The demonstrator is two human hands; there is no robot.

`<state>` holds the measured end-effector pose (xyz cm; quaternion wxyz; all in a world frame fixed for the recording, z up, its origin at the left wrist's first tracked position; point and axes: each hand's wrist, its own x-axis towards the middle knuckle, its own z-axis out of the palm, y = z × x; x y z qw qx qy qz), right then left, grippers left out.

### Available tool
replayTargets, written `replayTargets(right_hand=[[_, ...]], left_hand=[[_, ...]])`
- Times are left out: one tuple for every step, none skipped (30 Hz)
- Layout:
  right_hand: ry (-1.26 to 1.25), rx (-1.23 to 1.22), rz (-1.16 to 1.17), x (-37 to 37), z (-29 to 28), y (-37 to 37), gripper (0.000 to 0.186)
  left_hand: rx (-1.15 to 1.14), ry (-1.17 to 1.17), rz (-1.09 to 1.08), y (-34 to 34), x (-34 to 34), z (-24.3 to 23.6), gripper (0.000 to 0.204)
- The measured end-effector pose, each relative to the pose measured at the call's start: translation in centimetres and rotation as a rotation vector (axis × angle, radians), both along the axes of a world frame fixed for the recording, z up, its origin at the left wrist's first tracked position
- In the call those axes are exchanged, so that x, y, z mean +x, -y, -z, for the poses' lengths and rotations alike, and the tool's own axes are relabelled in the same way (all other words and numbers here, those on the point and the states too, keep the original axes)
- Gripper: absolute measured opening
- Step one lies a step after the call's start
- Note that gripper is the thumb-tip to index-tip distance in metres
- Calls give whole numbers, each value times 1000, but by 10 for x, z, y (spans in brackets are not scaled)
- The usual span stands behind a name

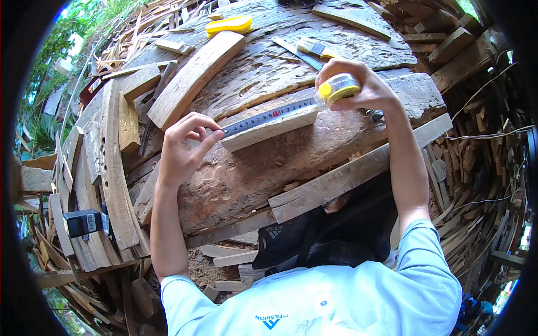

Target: Measuring and sawing a small wooden block at an outdoor workshop.

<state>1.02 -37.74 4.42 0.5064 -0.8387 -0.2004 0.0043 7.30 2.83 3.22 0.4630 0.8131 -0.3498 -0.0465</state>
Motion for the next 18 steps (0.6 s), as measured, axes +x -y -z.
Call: replayTargets(right_hand=[[-28,29,-43,0,0,1,54],[-52,11,-57,-1,0,3,55],[-54,15,-56,-1,-1,3,55],[-52,3,-78,0,-2,3,54],[-51,-9,-99,1,-1,3,53],[-49,-10,-99,1,0,2,54],[-53,-6,-97,0,-1,1,54],[-95,-5,-103,-2,-5,1,52],[-138,-5,-109,-3,-6,0,50],[-122,5,-111,-2,-4,0,51],[-125,7,-109,-2,-2,3,51],[-115,1,-103,-1,0,6,53],[-104,-6,-97,0,1,10,56],[-137,-27,-82,0,0,13,56],[-140,-25,-81,0,1,13,56],[-109,-31,-89,0,2,12,56],[-78,-42,-91,0,1,11,56],[-68,-51,-101,0,0,11,59]], left_hand=[[3,-3,0,-2,0,0,12],[10,-24,27,-3,1,0,12],[16,-44,55,-4,1,0,12],[20,-47,56,-4,2,-2,12],[31,-63,55,-4,2,-3,13],[41,-78,54,-5,2,-3,13],[45,-82,55,-5,2,-2,13],[40,-73,55,-6,3,-1,13],[35,-64,54,-6,4,0,13],[36,-67,56,-7,4,0,13],[43,-65,62,-7,5,0,12],[50,-63,69,-7,5,0,12],[52,-66,71,-7,6,-1,12],[41,-86,67,-7,6,-1,11],[30,-106,62,-7,5,-1,10],[32,-109,63,-7,5,0,10],[20,-145,63,-5,5,0,11],[7,-181,64,-3,5,1,11]])
